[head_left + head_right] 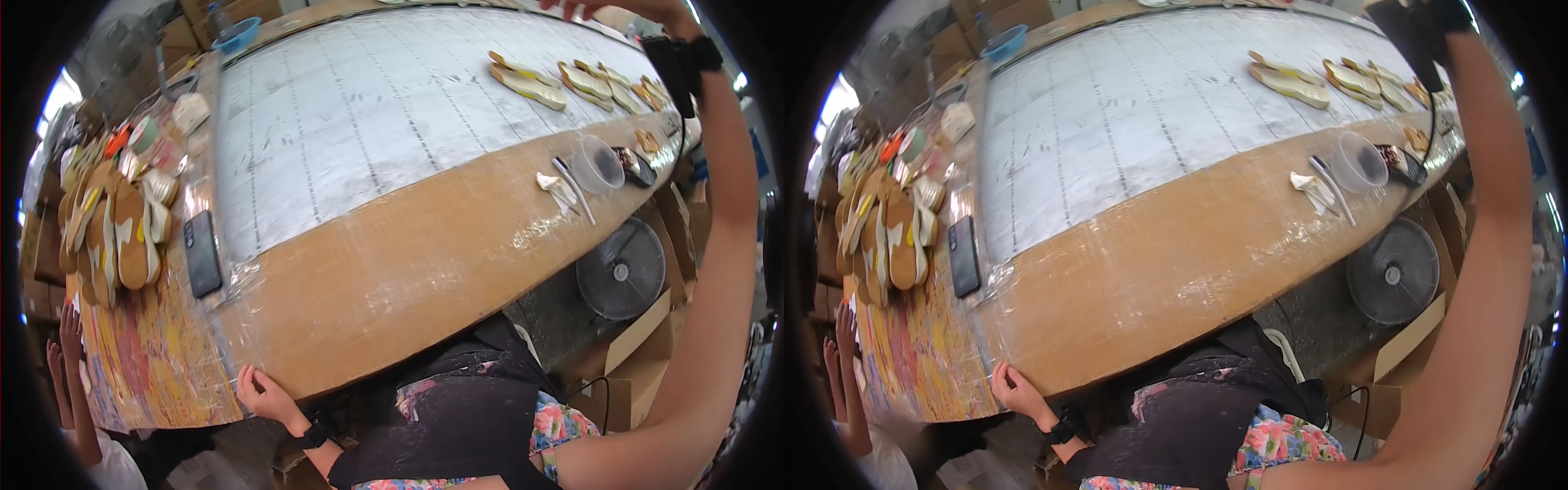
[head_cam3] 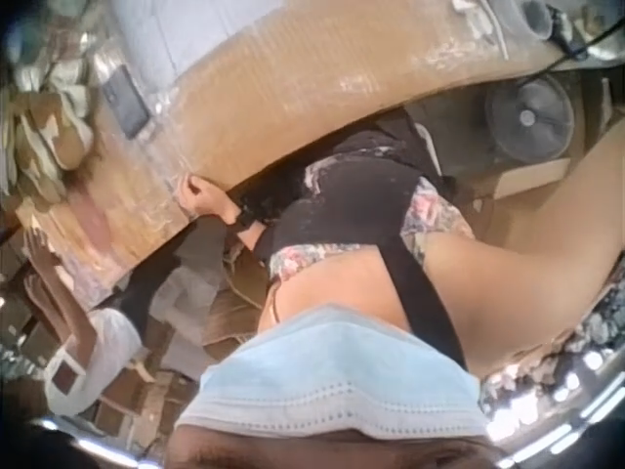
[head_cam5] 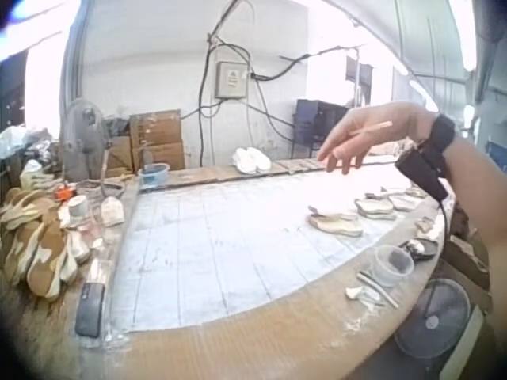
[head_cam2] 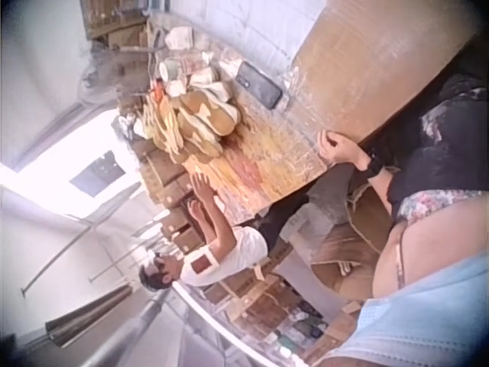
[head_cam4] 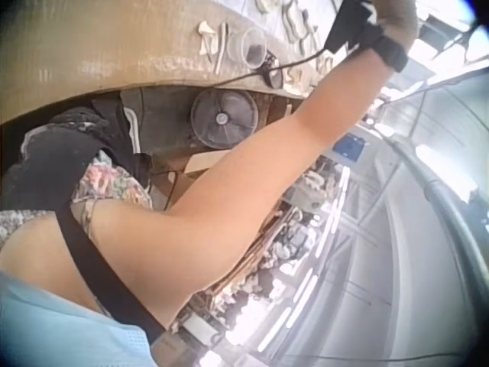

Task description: Inspecting and marking shoe soles on a production line.

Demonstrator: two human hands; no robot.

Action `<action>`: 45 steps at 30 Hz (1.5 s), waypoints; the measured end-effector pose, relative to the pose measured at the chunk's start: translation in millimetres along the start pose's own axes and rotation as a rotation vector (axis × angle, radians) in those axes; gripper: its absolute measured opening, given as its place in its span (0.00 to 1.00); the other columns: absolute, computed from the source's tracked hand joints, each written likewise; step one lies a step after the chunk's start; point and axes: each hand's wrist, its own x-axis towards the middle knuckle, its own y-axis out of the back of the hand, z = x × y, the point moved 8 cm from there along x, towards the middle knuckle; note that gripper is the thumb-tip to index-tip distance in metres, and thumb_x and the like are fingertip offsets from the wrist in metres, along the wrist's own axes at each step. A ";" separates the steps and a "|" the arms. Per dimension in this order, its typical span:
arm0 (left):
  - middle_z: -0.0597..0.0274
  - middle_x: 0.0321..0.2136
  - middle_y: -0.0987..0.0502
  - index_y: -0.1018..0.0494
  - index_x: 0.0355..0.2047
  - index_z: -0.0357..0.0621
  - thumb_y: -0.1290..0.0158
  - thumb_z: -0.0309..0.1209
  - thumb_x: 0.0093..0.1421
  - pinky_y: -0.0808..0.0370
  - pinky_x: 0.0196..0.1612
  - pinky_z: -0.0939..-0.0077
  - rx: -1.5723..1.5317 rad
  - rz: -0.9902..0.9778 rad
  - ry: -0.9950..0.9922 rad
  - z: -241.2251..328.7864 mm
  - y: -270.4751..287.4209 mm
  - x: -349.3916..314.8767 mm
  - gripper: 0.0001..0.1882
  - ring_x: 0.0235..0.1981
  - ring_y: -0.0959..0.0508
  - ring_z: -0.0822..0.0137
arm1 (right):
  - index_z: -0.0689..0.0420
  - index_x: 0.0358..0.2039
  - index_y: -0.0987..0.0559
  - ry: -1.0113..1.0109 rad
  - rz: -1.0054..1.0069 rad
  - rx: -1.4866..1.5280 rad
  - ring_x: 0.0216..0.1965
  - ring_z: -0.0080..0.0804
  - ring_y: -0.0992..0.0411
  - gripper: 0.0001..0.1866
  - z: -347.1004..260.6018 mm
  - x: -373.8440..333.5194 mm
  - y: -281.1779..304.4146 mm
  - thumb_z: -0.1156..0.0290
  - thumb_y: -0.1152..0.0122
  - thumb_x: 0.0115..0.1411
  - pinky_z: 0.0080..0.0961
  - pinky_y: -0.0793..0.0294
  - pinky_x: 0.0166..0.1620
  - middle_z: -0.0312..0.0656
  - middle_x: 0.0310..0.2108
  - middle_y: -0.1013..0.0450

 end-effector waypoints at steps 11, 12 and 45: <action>0.55 0.35 0.26 0.28 0.28 0.34 0.51 0.22 0.52 0.34 0.44 0.69 0.056 -0.007 0.073 0.9 8.5 -7.5 0.05 0.39 0.29 0.58 | 0.59 0.45 0.28 0.302 0.079 0.465 0.34 0.21 0.29 0.17 106.8 90.5 -229.4 0.65 0.46 0.57 0.21 0.29 0.37 0.39 0.36 0.26; 0.54 0.35 0.26 0.28 0.28 0.34 0.51 0.22 0.52 0.34 0.44 0.68 0.049 -0.027 0.082 -1.2 7.2 -6.0 0.05 0.39 0.29 0.58 | 0.60 0.44 0.27 0.209 0.125 0.532 0.34 0.21 0.29 0.17 113.7 99.3 -248.3 0.65 0.45 0.56 0.21 0.29 0.36 0.38 0.35 0.26; 0.57 0.31 0.25 0.27 0.26 0.39 0.49 0.21 0.48 0.32 0.40 0.69 0.030 0.108 0.081 0.2 23.5 -6.5 0.04 0.35 0.28 0.58 | 0.50 0.25 0.34 0.797 0.800 2.039 0.13 0.23 0.42 0.06 -56.8 -115.1 -167.0 0.66 0.55 0.57 0.22 0.41 0.17 0.30 0.15 0.42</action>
